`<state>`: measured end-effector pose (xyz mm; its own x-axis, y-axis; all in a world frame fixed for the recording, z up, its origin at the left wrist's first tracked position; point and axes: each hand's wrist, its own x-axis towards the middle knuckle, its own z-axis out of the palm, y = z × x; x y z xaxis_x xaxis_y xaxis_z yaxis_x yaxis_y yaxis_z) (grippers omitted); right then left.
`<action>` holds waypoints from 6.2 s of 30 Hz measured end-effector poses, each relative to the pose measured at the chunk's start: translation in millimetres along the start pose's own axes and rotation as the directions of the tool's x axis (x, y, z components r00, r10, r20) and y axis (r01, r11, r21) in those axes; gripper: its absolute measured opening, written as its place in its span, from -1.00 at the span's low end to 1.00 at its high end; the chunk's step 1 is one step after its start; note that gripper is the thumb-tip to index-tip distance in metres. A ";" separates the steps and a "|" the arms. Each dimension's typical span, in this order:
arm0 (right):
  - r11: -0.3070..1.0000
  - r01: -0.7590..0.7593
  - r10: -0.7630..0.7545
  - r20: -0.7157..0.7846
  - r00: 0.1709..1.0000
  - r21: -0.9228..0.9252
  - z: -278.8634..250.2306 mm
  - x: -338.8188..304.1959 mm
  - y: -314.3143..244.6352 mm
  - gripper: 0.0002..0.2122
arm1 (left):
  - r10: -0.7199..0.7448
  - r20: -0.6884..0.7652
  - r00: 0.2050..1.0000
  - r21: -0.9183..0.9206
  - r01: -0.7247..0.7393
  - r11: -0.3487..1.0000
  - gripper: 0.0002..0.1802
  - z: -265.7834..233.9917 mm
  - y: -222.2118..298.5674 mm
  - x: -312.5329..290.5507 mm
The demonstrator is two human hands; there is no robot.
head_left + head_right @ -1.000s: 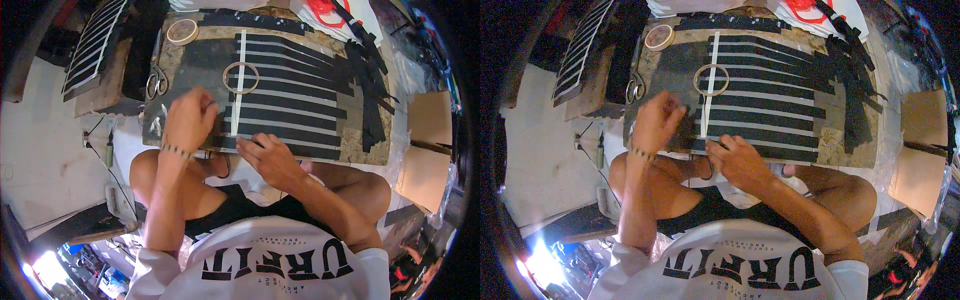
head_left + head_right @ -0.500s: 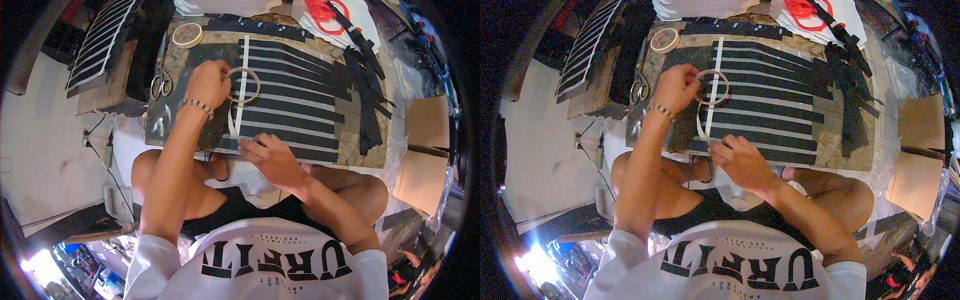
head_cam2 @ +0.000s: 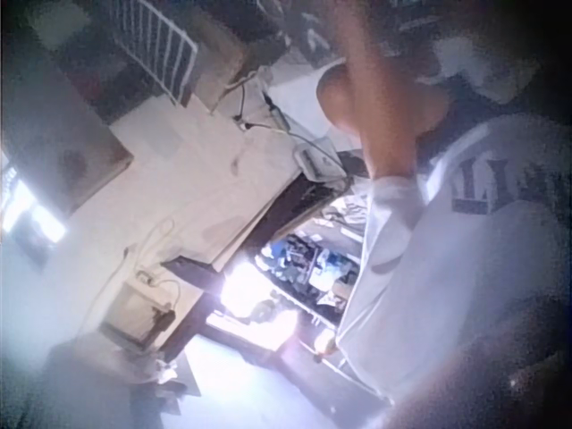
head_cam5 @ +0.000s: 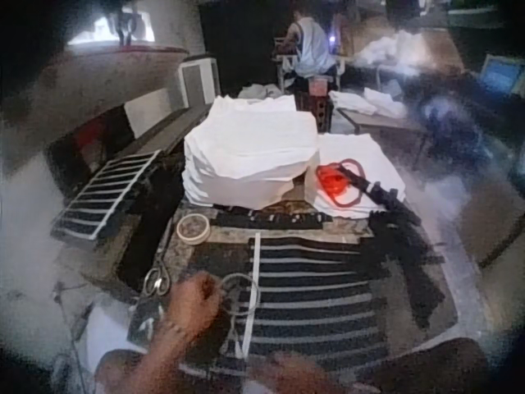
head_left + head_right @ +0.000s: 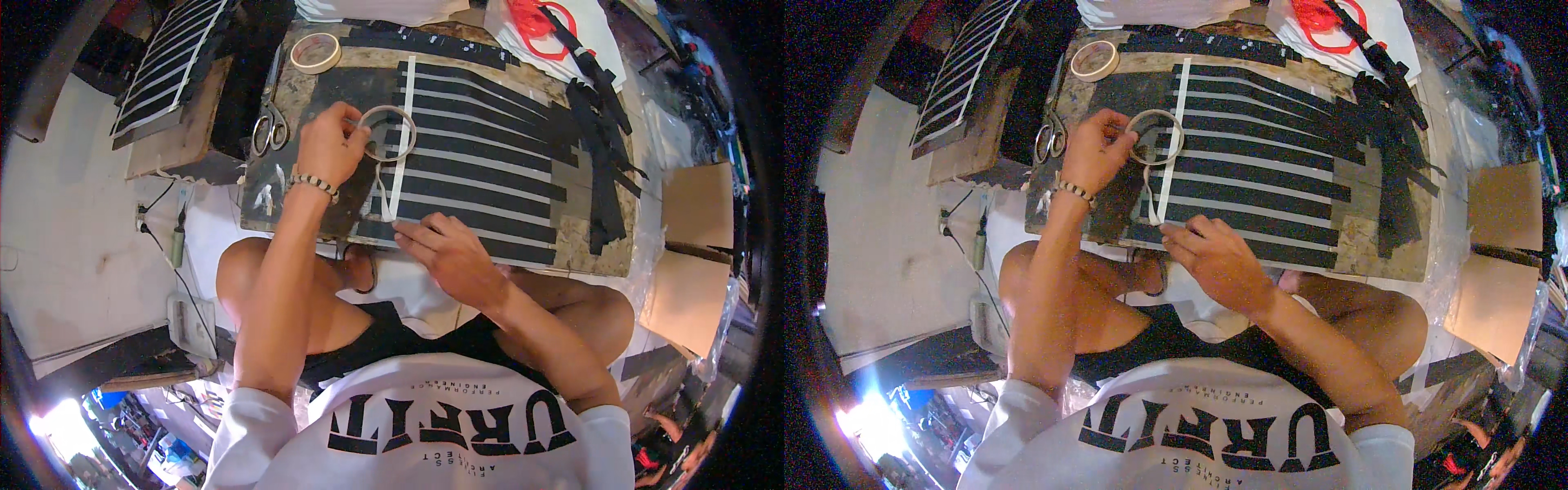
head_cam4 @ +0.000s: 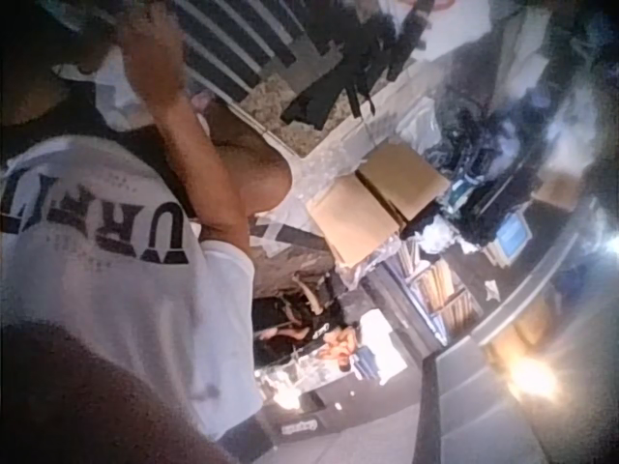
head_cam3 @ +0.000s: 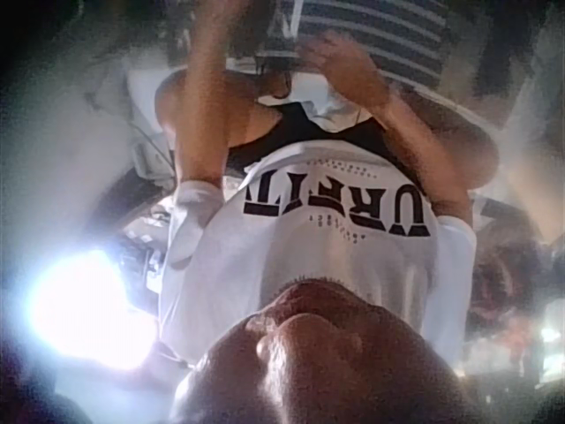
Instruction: The person applies strips of adhesive tape to black transfer sheets on a workstation, using scissors to cut the tape and pressing it down by hand.
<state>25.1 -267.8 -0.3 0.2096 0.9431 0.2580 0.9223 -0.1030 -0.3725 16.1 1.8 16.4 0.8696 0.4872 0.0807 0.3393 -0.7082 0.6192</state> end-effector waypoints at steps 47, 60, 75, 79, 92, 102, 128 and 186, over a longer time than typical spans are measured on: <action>0.999 -0.038 0.037 0.027 0.999 0.039 7.7 -9.2 4.7 -0.58 | -0.184 0.159 0.970 0.027 0.182 0.983 -0.68 -3.6 2.3 -114.7; 0.999 -0.042 0.042 0.062 0.997 0.004 1.3 -4.7 1.0 -0.65 | -0.245 0.307 0.920 0.059 0.239 0.969 -0.70 -19.4 2.3 -82.7; 0.999 -0.030 0.030 0.028 0.999 0.026 -4.6 -3.5 -2.0 -0.65 | 0.059 -0.165 0.985 0.103 -0.043 0.994 -0.70 18.8 -8.6 -18.0; 0.999 -0.034 0.034 -0.008 0.999 0.028 -4.3 -5.7 -1.2 -0.67 | 0.019 -0.186 0.982 -0.111 -0.040 0.993 -0.73 -15.1 34.1 -50.4; 0.995 0.014 -0.015 0.006 1.000 0.095 -4.3 -0.3 3.4 -0.75 | -0.230 -0.029 0.973 -0.557 0.175 0.812 -0.69 -17.8 17.2 -125.8; 0.999 -0.008 0.007 0.036 0.999 0.031 -9.5 -2.5 -2.5 -0.68 | -0.265 -0.033 0.964 -0.425 0.226 0.876 -0.66 -21.5 35.7 -202.8; 0.984 -0.063 0.024 0.227 0.974 0.167 -22.0 11.9 4.9 -0.47 | -0.120 0.131 0.984 -0.226 0.147 0.963 -0.77 -23.2 30.3 -251.0; -0.454 -0.260 0.643 0.515 0.566 0.852 97.6 -56.2 -64.8 -0.56 | -0.195 0.113 0.974 0.547 0.103 0.831 -0.56 -87.8 -69.9 45.3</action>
<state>-78.1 -283.3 -77.7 0.5445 0.6308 -0.5527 -0.7499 0.0710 -0.6577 0.3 118.2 45.4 0.8214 0.5551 -0.1307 0.5678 -0.8176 0.0958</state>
